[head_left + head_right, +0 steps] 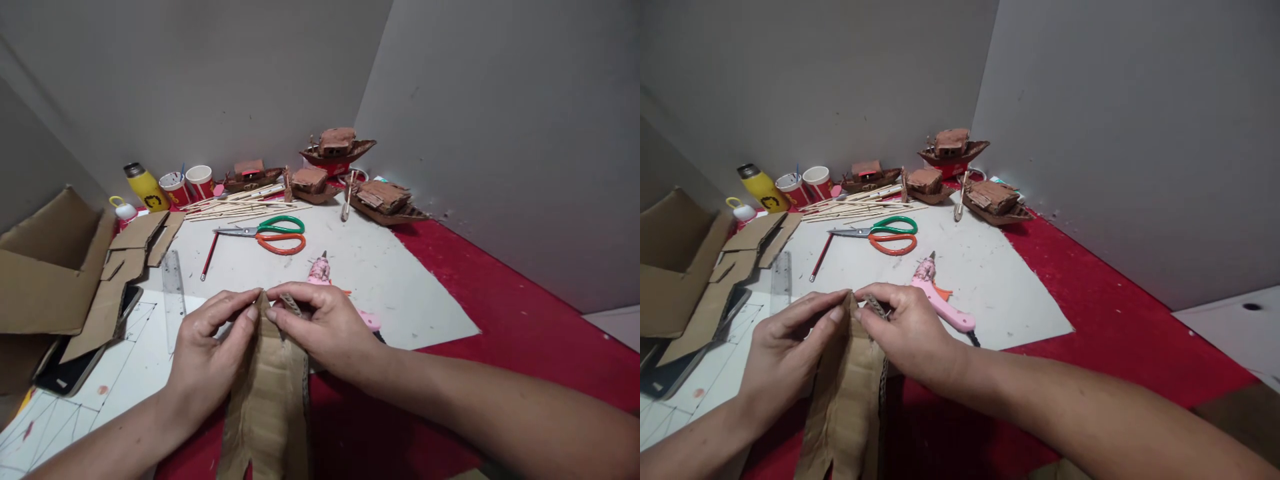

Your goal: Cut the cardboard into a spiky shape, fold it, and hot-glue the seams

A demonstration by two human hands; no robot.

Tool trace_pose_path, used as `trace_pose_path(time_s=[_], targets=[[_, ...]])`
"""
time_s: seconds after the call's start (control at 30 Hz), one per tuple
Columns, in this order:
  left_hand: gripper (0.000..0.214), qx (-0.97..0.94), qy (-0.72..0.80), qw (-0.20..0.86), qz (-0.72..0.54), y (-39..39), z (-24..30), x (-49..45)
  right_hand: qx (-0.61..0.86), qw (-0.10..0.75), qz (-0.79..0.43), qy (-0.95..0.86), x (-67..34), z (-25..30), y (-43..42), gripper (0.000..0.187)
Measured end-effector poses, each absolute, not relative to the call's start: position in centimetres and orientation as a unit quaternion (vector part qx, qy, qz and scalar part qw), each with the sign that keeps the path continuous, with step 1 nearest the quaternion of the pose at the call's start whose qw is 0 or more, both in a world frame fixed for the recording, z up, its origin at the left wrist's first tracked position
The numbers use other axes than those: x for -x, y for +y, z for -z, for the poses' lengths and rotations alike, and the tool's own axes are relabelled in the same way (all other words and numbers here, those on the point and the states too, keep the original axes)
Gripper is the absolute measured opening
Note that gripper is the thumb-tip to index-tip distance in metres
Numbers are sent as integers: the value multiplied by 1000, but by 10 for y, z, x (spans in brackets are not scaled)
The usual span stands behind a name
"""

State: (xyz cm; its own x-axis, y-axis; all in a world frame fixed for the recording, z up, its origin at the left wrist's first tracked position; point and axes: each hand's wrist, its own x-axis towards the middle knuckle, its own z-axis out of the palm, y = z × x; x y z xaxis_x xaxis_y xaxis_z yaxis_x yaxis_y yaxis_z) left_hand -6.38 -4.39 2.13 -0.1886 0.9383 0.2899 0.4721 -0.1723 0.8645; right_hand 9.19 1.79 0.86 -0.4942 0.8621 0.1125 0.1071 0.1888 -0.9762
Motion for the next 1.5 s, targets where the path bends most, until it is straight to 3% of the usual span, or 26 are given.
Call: trace_pose_path(time_s=[0.17, 0.37, 0.6, 0.73, 0.93, 1.27, 1.4, 1.5], targets=[[21, -571, 630, 251, -462, -46, -29, 70, 391, 345, -526, -672, -94, -9, 20, 20], [8, -607, 635, 290, -379, -48, -29, 71, 399, 333, -559, -646, -95, -10, 21, 14], [10, -641, 628, 232, -376, -50, -22, 69, 397, 254, -649, -597, -97, -16, 15, 11], [11, -657, 616, 213, -379, -49, -21, 69, 404, 237, -642, -606, -97, -14, 13, 3], [13, -679, 591, 178, -397, -49, -16, 68, 393, 247, -622, -631, -98, -9, 14, 13], [11, -666, 597, 169, -415, -50, -14, 65, 394, 247, -606, -645, -98, -6, 15, 13], [10, -631, 612, 216, -426, -49, -15, 63, 381, 264, -621, -632, -97, -11, 18, 11], [31, -541, 628, 335, -449, -48, -18, 61, 370, 280, -630, -623, -95, -16, 22, 9]])
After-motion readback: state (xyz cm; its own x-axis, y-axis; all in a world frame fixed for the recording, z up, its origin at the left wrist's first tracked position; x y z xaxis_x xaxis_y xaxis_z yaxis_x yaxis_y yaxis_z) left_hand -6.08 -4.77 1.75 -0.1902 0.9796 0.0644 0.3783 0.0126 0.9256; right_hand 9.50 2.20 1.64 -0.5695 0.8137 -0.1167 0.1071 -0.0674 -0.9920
